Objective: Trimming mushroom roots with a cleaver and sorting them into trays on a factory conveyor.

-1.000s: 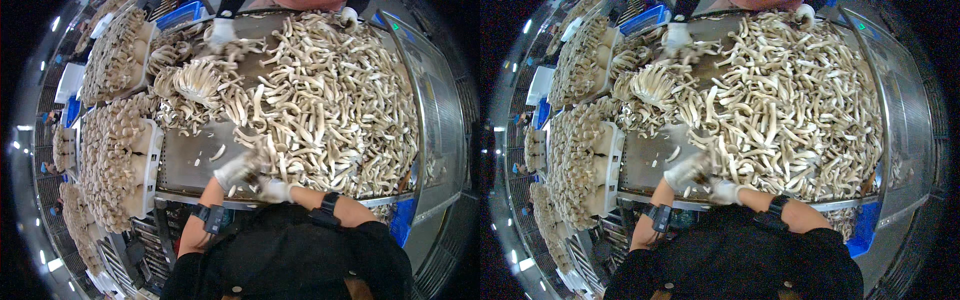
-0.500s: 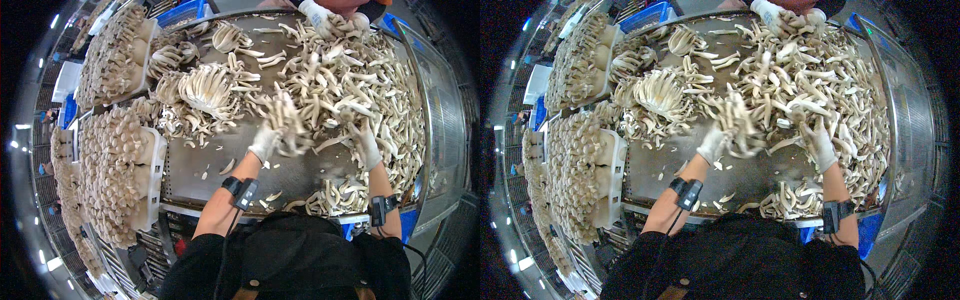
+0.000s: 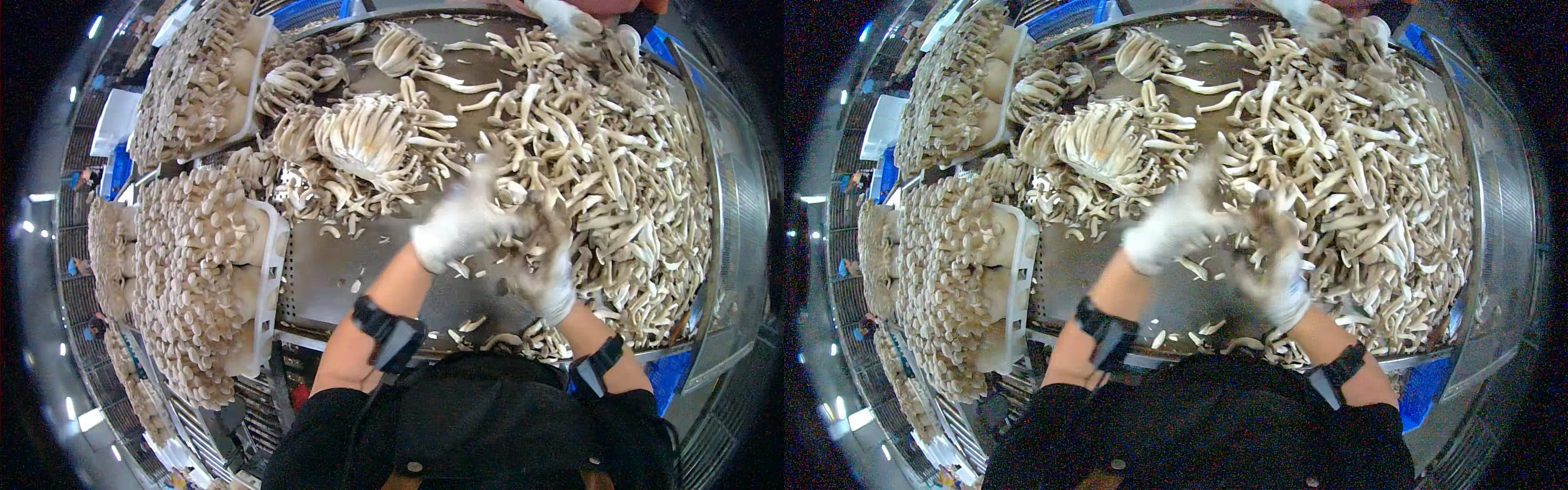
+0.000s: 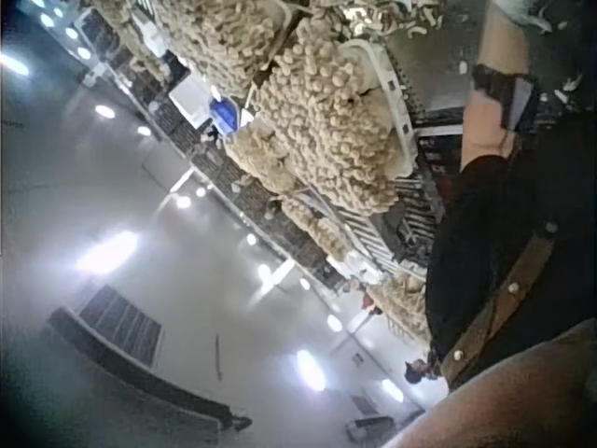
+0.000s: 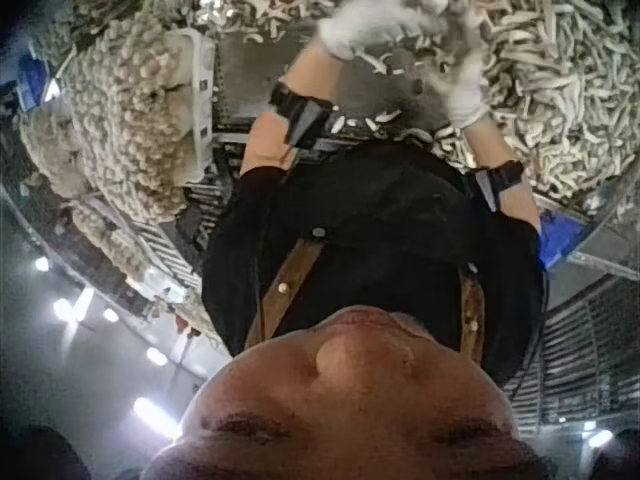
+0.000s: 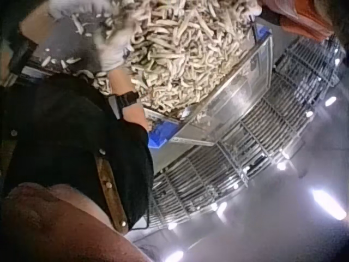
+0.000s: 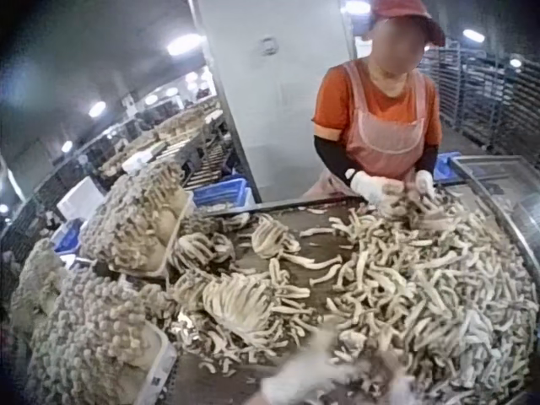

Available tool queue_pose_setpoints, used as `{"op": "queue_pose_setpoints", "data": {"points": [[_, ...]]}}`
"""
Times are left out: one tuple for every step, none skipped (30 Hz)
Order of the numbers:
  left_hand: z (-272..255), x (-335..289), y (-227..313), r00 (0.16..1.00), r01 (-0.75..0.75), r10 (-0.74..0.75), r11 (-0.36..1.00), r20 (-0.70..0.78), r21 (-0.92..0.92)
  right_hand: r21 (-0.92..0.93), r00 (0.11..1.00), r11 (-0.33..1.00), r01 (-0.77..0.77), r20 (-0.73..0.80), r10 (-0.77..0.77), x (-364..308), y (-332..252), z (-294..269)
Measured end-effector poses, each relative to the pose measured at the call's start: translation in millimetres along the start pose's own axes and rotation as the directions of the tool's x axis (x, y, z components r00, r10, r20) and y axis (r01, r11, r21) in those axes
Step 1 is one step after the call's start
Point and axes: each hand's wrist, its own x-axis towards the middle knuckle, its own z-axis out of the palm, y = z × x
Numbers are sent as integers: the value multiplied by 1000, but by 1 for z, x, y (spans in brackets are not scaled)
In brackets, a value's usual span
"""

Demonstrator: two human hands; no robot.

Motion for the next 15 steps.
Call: {"op": "queue_pose_setpoints", "data": {"points": [[-28,6,-2,993,20,-34,992,-109,-121,-293,978,950,111,203,-51,-15,22,6],[-61,11,-2,973,25,-78,971,-219,-236,-240,925,910,339,261,-276,-28,34,17],[-88,20,-2,875,-136,-133,855,-465,-500,-309,882,923,231,466,-65,-38,31,32],[-128,22,-27,780,-18,-195,943,-595,-332,-207,708,971,122,704,62,-39,33,45],[-153,24,-57,762,-65,-262,879,-593,-472,-172,708,984,52,701,85,-36,39,60],[-181,15,-92,793,65,-305,903,-528,-424,-115,698,993,-9,711,89,-30,36,79],[-209,-6,-146,745,80,-284,937,-604,-341,-22,704,988,-156,699,127,-10,25,100],[-209,-2,-189,728,93,-269,950,-631,-297,20,707,945,-325,669,229,16,31,112],[-212,-4,-184,726,94,-264,953,-635,-288,371,730,700,-611,606,316,31,39,127],[-199,0,-170,788,177,-379,895,-486,-410,652,702,291,-701,555,446,42,58,132],[-193,-4,-151,816,273,-474,820,-331,-502,715,708,181,-675,560,430,61,64,127],[-184,-1,-129,825,274,-471,815,-310,-510,769,719,75,-635,552,423,77,70,116],[-180,-3,-107,841,360,-529,705,-116,-611,770,718,76,-634,548,430,83,77,114],[-176,-4,-99,832,450,-549,578,84,-681,820,796,-58,-570,568,206,87,83,115],[-161,-6,-92,866,407,-489,562,108,-720,829,850,-207,-519,526,-24,89,82,111]]}}
